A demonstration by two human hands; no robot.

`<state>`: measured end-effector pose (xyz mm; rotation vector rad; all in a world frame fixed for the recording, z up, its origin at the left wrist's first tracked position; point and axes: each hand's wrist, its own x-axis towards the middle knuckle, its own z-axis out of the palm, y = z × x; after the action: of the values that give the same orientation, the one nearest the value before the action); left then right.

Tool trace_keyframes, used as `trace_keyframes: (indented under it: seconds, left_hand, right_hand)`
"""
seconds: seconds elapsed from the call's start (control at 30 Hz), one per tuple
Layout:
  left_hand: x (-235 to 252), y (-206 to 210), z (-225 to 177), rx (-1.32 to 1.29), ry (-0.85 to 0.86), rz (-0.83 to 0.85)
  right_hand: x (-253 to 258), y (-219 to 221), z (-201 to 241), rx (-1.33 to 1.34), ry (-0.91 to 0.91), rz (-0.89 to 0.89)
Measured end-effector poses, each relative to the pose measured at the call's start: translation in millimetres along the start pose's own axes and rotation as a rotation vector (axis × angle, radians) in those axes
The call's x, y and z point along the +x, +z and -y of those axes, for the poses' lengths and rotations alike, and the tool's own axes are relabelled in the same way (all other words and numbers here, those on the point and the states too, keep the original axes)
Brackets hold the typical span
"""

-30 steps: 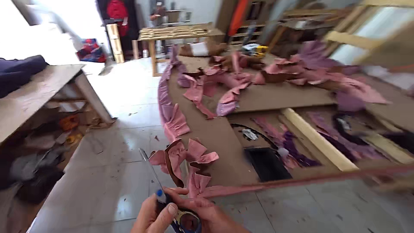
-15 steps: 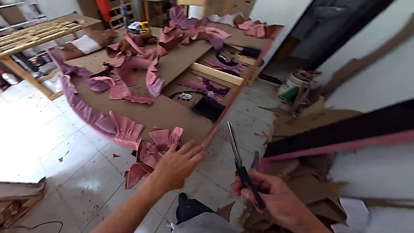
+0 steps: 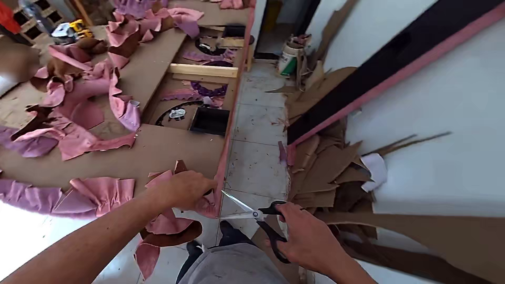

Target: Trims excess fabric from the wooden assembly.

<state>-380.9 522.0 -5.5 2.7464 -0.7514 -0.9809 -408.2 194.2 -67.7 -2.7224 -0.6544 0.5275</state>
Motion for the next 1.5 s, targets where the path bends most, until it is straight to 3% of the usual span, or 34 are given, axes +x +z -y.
trace_keyframes:
  seconds: [0.13, 0.37, 0.67, 0.9, 1.07, 1.27, 1.5]
  left_hand:
    - [11, -7, 9, 0.084, 0.211, -0.068]
    - [22, -14, -12, 0.253, 0.361, -0.068]
    - [24, -15, 8, 0.102, 0.497, -0.155]
    - [34, -16, 11, -0.012, 0.557, -0.166]
    - [41, -45, 2, -0.008, 0.621, -0.154]
    - [32, -63, 21, -0.119, 0.588, -0.176]
    - [43, -57, 0, -0.055, 0.593, -0.105]
  right_hand:
    - [3, 10, 40, -0.024, 0.159, 0.088]
    - [33, 17, 106, -0.215, 0.217, 0.122]
    - [37, -5, 113, -0.479, 0.159, 0.228]
    - [44, 2, 136, -0.448, 0.21, 0.256]
    - [30, 0, 144, -0.407, 0.269, 0.254]
    - [32, -11, 163, -0.319, 0.368, 0.326]
    - [48, 0, 193, -0.296, 0.421, 0.304]
